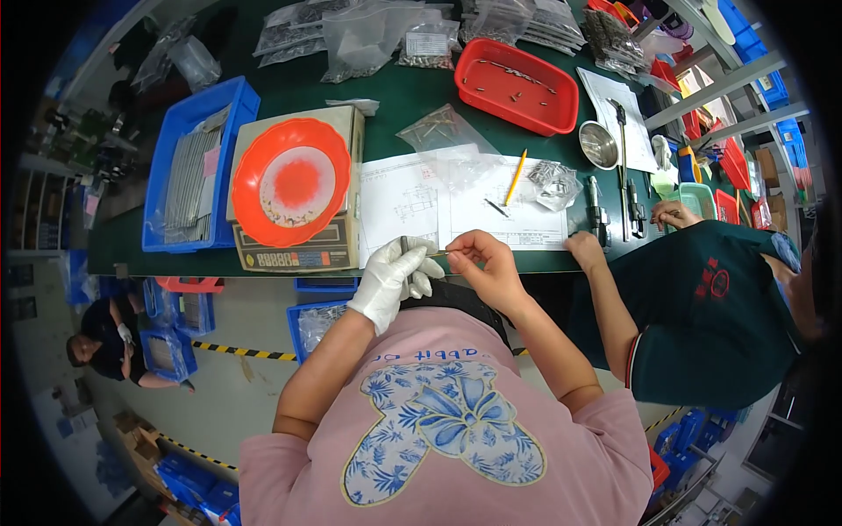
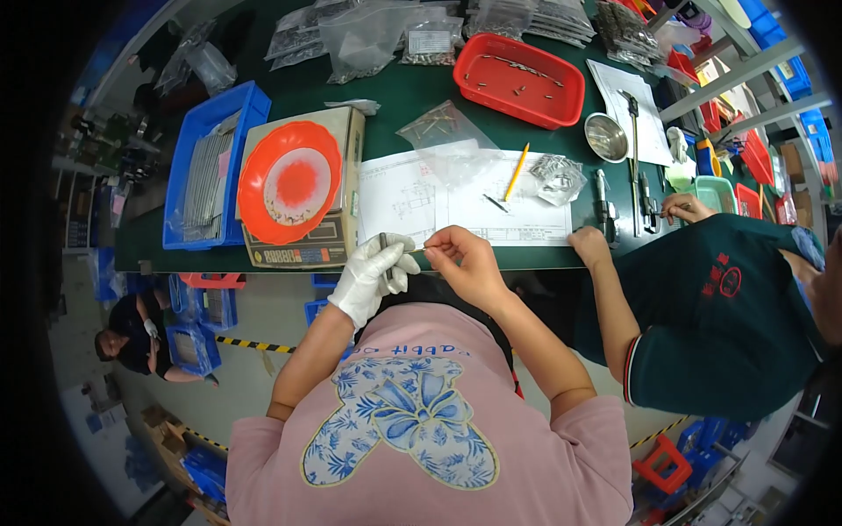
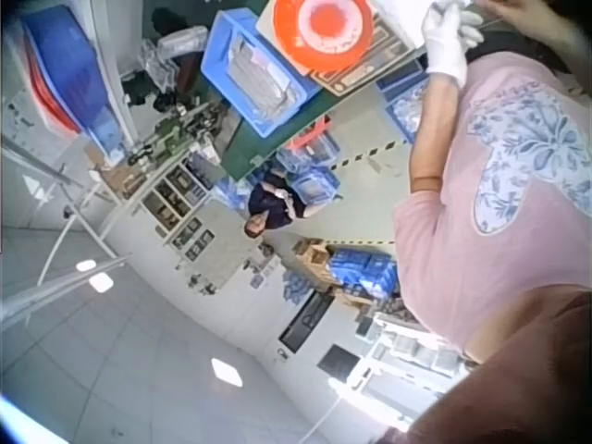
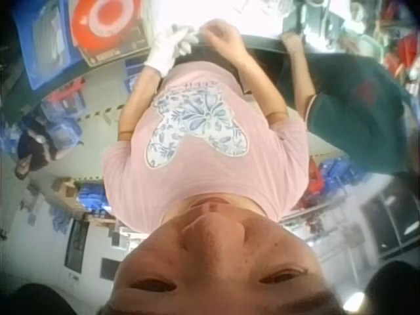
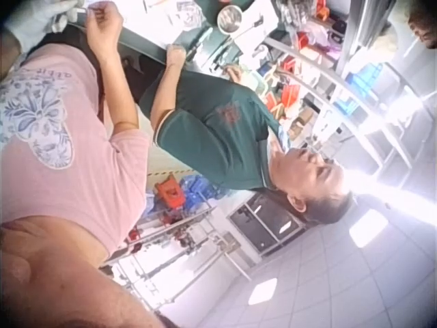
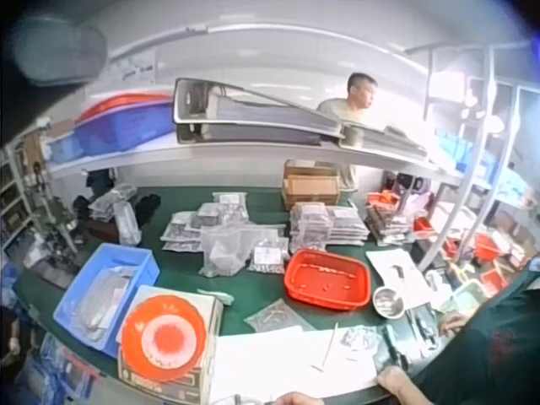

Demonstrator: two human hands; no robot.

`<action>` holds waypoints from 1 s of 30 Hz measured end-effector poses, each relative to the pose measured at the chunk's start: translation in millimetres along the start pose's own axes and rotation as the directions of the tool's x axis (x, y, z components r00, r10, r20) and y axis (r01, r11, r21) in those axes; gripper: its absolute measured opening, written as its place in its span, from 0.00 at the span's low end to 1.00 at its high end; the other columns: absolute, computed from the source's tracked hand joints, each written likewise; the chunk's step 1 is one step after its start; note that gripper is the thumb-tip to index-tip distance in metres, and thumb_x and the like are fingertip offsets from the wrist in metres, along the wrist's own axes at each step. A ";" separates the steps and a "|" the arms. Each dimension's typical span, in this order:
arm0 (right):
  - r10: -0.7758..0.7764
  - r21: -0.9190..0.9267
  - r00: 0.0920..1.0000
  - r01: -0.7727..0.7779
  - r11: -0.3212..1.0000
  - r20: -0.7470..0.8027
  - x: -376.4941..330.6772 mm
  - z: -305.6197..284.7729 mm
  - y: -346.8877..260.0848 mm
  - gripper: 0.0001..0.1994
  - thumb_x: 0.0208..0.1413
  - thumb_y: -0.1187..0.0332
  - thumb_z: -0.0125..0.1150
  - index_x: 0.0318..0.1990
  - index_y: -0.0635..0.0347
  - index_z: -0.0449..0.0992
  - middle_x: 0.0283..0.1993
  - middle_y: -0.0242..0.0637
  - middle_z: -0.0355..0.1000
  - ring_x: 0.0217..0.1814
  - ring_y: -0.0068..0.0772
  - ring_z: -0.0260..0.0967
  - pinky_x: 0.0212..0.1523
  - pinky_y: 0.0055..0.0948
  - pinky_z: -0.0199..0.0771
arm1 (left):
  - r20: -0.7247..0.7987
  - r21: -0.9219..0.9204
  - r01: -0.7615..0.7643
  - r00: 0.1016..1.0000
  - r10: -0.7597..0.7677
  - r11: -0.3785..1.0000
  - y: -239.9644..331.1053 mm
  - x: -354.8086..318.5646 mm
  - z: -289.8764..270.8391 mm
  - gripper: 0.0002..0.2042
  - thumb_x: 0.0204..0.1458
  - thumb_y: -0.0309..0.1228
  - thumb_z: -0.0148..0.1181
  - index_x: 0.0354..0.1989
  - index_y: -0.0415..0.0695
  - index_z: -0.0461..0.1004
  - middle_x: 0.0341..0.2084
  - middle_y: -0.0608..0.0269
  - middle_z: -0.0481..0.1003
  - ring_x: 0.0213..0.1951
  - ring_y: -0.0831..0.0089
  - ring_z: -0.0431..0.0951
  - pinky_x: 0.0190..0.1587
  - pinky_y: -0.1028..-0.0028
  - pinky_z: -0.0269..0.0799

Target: Inspecting small metal components at a workbench and recording inventory data on a sheet.

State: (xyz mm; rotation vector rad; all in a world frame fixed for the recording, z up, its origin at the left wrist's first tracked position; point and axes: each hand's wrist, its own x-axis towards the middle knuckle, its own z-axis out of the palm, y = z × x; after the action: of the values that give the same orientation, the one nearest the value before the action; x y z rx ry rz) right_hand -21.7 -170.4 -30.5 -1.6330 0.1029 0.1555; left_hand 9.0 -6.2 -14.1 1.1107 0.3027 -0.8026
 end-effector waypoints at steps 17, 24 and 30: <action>-0.510 -0.693 0.846 0.275 0.666 -0.155 47.8 -43.7 52.5 0.04 0.39 0.73 0.59 0.24 0.62 0.72 0.21 0.38 0.68 0.22 0.34 0.67 0.23 0.25 0.66 | -0.111 -0.258 0.037 0.991 -0.068 0.965 -10.7 -11.7 -26.1 0.08 0.49 0.29 0.47 0.35 0.40 0.66 0.18 0.61 0.70 0.15 0.82 0.65 0.17 0.85 0.59; -0.452 -0.837 0.889 0.188 0.514 -0.077 69.6 -43.7 117.5 0.08 0.41 0.65 0.57 0.19 0.59 0.70 0.18 0.38 0.67 0.19 0.40 0.65 0.21 0.32 0.64 | -0.208 -0.251 0.056 0.972 -0.110 0.966 -21.3 -16.7 -40.8 0.08 0.49 0.29 0.47 0.35 0.40 0.65 0.17 0.65 0.67 0.15 0.84 0.63 0.16 0.88 0.57; -0.441 -0.882 0.857 -0.032 0.471 -0.266 69.6 -50.7 123.2 0.08 0.42 0.64 0.57 0.20 0.57 0.71 0.20 0.37 0.67 0.21 0.38 0.66 0.21 0.31 0.64 | -0.253 -0.293 0.072 0.956 -0.150 0.953 -29.8 -15.0 -41.9 0.06 0.49 0.29 0.47 0.33 0.40 0.66 0.17 0.64 0.67 0.16 0.82 0.65 0.15 0.86 0.58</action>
State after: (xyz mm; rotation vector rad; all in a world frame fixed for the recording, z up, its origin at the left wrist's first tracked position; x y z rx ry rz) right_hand 29.0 -227.5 -159.9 -2.6947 0.2077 -0.4961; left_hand -15.5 31.0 -43.9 0.9393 0.6973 -0.6796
